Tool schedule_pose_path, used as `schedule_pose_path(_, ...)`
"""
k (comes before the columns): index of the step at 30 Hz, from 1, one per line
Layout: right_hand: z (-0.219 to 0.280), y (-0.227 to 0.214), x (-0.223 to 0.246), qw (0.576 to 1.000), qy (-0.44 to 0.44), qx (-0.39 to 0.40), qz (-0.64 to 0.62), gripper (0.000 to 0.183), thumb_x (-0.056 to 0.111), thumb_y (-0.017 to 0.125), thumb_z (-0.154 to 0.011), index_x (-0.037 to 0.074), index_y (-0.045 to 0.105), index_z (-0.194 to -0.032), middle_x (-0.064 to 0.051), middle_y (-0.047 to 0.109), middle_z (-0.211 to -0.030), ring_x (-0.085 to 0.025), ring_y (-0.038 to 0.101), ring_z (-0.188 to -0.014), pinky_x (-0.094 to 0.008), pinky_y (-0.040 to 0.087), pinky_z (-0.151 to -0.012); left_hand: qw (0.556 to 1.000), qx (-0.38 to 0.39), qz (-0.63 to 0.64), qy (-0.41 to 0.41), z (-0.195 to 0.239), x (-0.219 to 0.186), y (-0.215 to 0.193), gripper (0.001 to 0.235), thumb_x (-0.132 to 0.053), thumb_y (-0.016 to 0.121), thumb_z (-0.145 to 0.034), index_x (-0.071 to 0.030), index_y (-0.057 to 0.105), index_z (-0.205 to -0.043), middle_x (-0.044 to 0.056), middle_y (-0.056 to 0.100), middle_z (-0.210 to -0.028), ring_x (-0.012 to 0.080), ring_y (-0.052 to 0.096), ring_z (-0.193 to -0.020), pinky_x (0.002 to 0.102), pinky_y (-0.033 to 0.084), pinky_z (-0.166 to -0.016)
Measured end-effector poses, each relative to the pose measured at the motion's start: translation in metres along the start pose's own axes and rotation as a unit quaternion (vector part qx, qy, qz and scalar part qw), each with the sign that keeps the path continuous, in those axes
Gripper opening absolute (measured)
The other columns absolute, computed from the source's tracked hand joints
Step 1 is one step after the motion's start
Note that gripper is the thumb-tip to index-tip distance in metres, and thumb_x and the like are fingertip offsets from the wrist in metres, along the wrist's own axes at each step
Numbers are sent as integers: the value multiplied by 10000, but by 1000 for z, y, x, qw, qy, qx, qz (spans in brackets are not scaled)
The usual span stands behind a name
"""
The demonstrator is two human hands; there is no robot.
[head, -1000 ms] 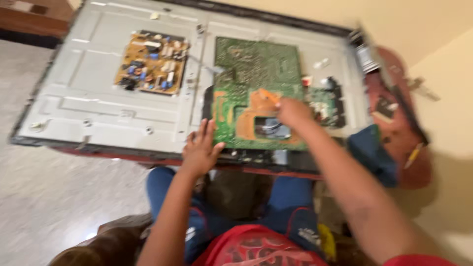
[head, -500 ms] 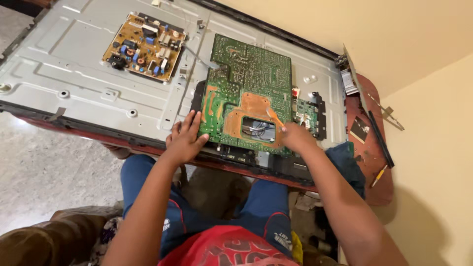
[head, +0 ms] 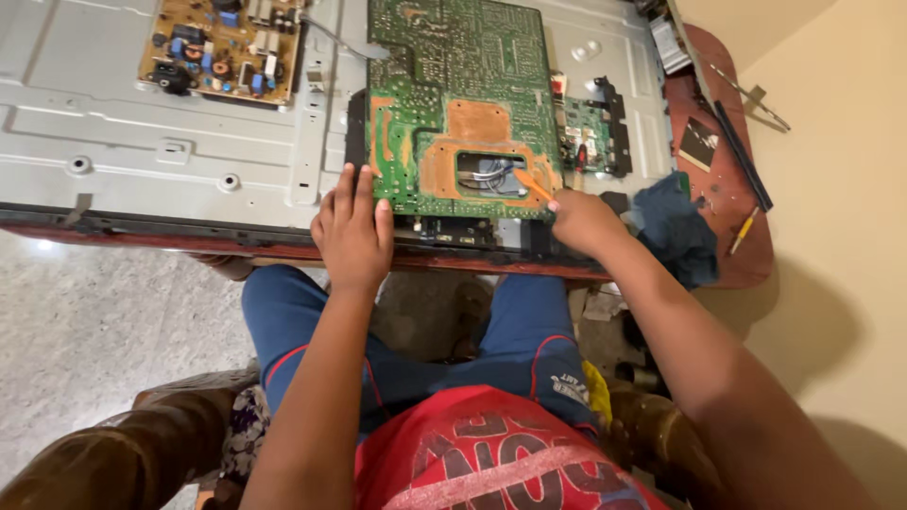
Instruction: The person cleans a green circuit board using an orange plastic tool to scrape the surface and a screwdriver to remove debris from small holes. The person works on the board placed on a table, alternating between scraping and using the screwdriver.
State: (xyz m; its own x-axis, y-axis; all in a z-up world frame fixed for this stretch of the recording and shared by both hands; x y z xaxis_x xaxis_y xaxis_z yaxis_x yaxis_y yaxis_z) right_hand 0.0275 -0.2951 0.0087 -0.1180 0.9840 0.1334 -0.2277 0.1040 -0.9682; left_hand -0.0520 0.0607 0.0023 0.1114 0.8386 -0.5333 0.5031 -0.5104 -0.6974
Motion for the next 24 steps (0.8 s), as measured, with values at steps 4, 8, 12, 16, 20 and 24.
schedule_pose_path(4,23,-2,-12,993,-12,-34,-108,206,242,566,-990,56,654,-978,-240,678,-895,-464,648,-850,-530,509,-742,999,-12,21,34,-3,6,1,501,-357,534,-1045,-116,544,-1485,133,482,-1563,371,494,-1333,545,335,-1113)
schedule_pose_path(8,61,16,-47,986,49,-12,-161,207,237,543,-986,52,628,-952,-238,647,-810,-439,653,-759,-508,511,-705,997,-55,-4,58,2,8,7,485,-366,505,-1062,-111,574,-1468,129,518,-1533,365,515,-1294,530,365,-1080)
schedule_pose_path(12,56,16,-59,993,-11,-17,-120,191,210,529,-972,54,625,-919,-206,646,-815,-430,630,-786,-502,495,-692,993,-93,-27,70,1,8,10,489,-383,470,-1065,-102,602,-1444,138,555,-1483,357,549,-1260,512,391,-1036)
schedule_pose_path(16,21,18,-78,994,8,27,-109,196,189,532,-972,44,625,-878,-215,647,-787,-437,633,-775,-500,498,-713,991,-114,-22,72,2,8,11,486,-378,431,-1089,-87,624,-1425,152,584,-1441,356,581,-1246,494,415,-1021)
schedule_pose_path(20,-21,8,-83,997,-17,17,-68,104,128,588,-869,46,650,-878,-233,653,-822,-458,633,-788,-514,495,-710,989,-127,-28,74,1,10,14,481,-379,413,-1084,-102,648,-1400,136,601,-1418,348,598,-1223,486,422,-995)
schedule_pose_path(24,-41,-6,-74,998,-26,-6,-56,130,132,577,-925,24,643,-897,-267,644,-851,-479,629,-826,-530,484,-727,987,-139,-31,70,0,12,15,481,-385,405,-1080,-110,663,-1377,131,613,-1393,338,607,-1211,480,422,-990)
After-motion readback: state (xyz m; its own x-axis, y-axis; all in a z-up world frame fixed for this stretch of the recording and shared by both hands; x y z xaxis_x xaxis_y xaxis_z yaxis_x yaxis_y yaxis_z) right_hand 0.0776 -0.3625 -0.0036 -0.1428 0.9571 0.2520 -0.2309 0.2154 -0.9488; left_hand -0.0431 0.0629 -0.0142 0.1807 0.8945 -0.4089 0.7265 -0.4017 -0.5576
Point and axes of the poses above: each hand's wrist, its own z-axis away from the middle knuckle, its own y-axis out of the palm, x = y × z, the point moved 6 cm from there along -z, towards the middle knuckle
